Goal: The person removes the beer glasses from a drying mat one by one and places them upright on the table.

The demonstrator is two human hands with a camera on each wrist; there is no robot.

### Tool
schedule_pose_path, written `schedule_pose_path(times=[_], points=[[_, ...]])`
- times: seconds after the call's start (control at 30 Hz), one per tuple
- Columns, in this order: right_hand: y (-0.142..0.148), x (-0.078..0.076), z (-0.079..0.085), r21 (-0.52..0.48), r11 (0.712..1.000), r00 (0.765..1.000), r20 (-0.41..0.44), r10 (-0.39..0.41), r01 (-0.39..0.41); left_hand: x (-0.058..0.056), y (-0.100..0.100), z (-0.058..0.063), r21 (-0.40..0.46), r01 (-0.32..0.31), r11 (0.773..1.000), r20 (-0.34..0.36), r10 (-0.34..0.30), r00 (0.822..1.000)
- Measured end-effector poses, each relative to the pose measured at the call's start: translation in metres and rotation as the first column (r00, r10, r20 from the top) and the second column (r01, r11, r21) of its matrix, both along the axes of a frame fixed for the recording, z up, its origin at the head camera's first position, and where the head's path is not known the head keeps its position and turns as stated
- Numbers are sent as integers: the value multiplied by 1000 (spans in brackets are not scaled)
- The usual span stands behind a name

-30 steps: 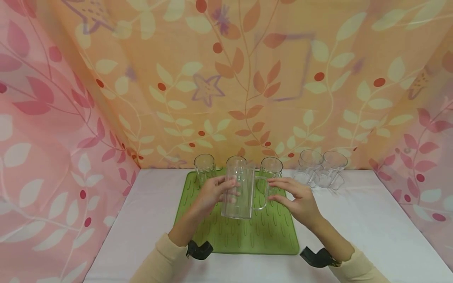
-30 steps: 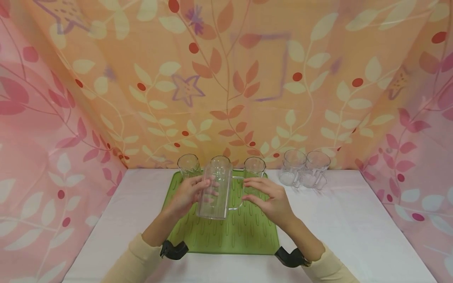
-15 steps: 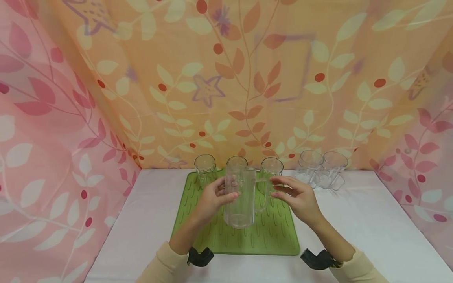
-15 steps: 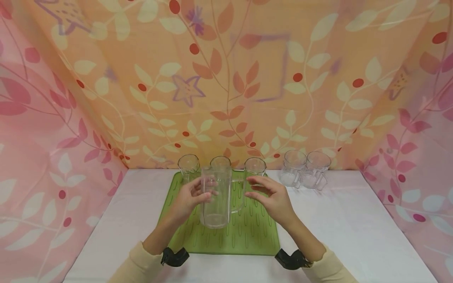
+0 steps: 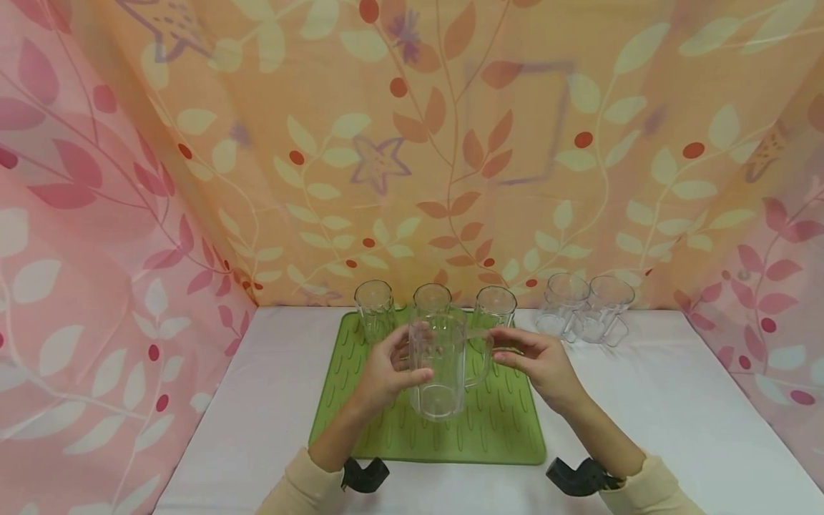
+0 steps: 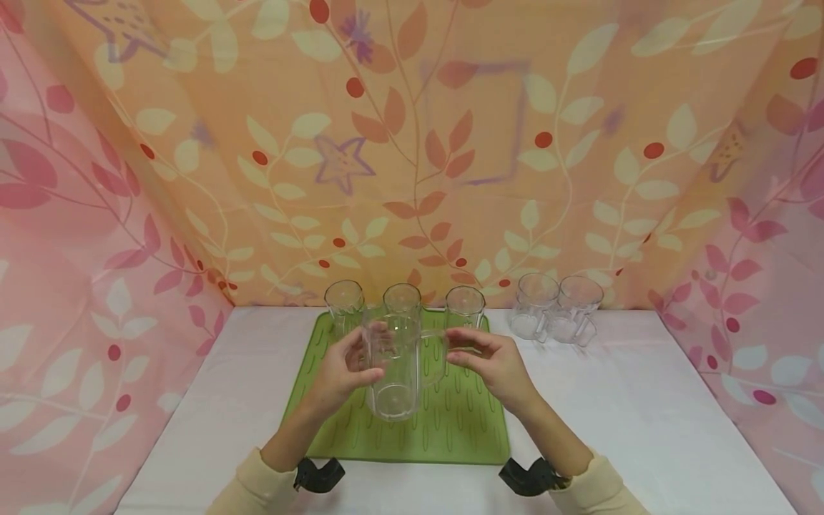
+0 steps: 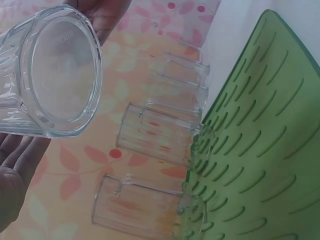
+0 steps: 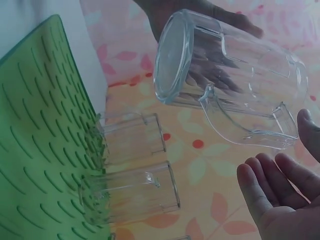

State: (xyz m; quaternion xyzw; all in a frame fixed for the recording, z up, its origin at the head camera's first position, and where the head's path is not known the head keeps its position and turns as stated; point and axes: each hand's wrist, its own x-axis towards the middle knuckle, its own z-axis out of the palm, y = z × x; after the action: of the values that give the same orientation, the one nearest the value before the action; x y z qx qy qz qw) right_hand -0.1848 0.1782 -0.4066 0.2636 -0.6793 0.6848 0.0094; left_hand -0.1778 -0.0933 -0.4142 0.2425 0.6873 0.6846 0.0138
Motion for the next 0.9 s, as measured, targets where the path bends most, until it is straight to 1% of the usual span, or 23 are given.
schedule_pose_path(times=[0.13, 0.23, 0.4, 0.53, 0.73, 0.9], points=[[0, 0, -3, -86, 994, 995, 75, 72, -65, -1, -1, -6, -20, 8, 1000, -53, -9, 999], [0, -1, -5, -154, 981, 984, 114, 140, -122, -1, -1, -10, -19, 28, 999, -90, -30, 995], [-1, -2, -9, -180, 963, 970, 106, 220, -199, -1, -2, -14, 0, 55, 999, -148, -54, 988], [-2, -2, -11, -176, 959, 967, 87, 241, -223, 0, -1, -14, 15, 70, 997, -164, -67, 984], [-2, -1, -14, -170, 958, 969, 52, 242, -230, 1, -1, -16, 7, 92, 996, -152, -90, 984], [-2, 0, -14, -170, 958, 971, 21, 239, -232, -1, 0, -19, 14, 125, 992, -162, -121, 979]])
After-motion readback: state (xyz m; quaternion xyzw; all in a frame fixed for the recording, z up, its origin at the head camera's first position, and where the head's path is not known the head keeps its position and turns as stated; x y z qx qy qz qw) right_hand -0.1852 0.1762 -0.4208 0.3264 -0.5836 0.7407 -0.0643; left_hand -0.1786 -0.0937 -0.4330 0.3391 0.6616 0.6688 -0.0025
